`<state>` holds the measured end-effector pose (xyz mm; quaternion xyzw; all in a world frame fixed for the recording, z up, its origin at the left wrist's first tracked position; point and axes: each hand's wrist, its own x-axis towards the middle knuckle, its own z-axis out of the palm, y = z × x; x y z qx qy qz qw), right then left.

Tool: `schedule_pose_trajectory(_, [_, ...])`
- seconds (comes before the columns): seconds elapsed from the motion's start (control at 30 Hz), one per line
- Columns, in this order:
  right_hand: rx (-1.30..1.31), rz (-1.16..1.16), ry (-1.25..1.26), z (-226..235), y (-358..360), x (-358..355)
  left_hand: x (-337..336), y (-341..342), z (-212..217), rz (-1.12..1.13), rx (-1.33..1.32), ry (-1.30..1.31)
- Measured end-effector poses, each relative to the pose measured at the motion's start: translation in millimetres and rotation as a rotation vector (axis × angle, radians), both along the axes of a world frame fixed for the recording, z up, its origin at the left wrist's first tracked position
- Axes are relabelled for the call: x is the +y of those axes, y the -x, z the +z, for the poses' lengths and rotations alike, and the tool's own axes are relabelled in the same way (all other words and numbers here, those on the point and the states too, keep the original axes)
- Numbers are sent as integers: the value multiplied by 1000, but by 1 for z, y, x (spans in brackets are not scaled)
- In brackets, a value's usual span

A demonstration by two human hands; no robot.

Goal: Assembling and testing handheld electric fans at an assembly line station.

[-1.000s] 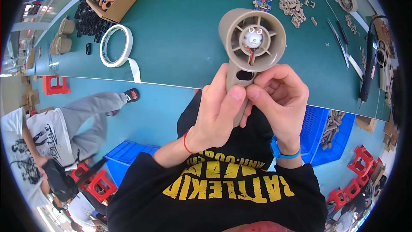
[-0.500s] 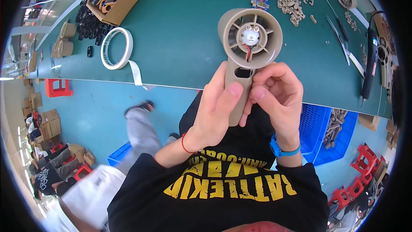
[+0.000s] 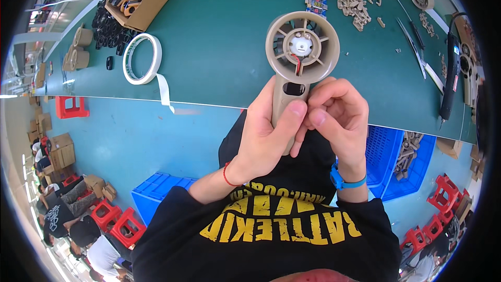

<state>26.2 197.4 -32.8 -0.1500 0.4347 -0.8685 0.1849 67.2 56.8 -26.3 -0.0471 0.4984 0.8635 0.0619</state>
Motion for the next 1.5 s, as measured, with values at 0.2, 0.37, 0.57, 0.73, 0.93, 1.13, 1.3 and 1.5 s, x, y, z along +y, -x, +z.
schedule_pose_trajectory(0.2, [11,10,17,-1,2,2,2,0,-1,-5,-6,-9])
schedule_pose_trajectory(0.37, [26,28,35,-2,2,3,0,0,0,-18,9,-77])
schedule_pose_trajectory(0.57, [33,30,5,-1,3,3,-1,0,-1,-18,16,-23])
schedule_pose_trajectory(0.73, [21,23,13,-1,2,3,1,-1,-1,-11,16,14])
schedule_pose_trajectory(0.93, [309,-188,-419,3,1,18,-4,-5,0,-4,-70,-20])
schedule_pose_trajectory(1.13, [171,-344,-583,15,1,17,-3,0,8,-45,-90,-33])
schedule_pose_trajectory(1.3, [511,-397,-657,10,-6,0,0,-2,5,-53,-49,-124])
schedule_pose_trajectory(1.5, [465,-387,-578,1,-7,-4,3,-8,3,-44,-92,-122])
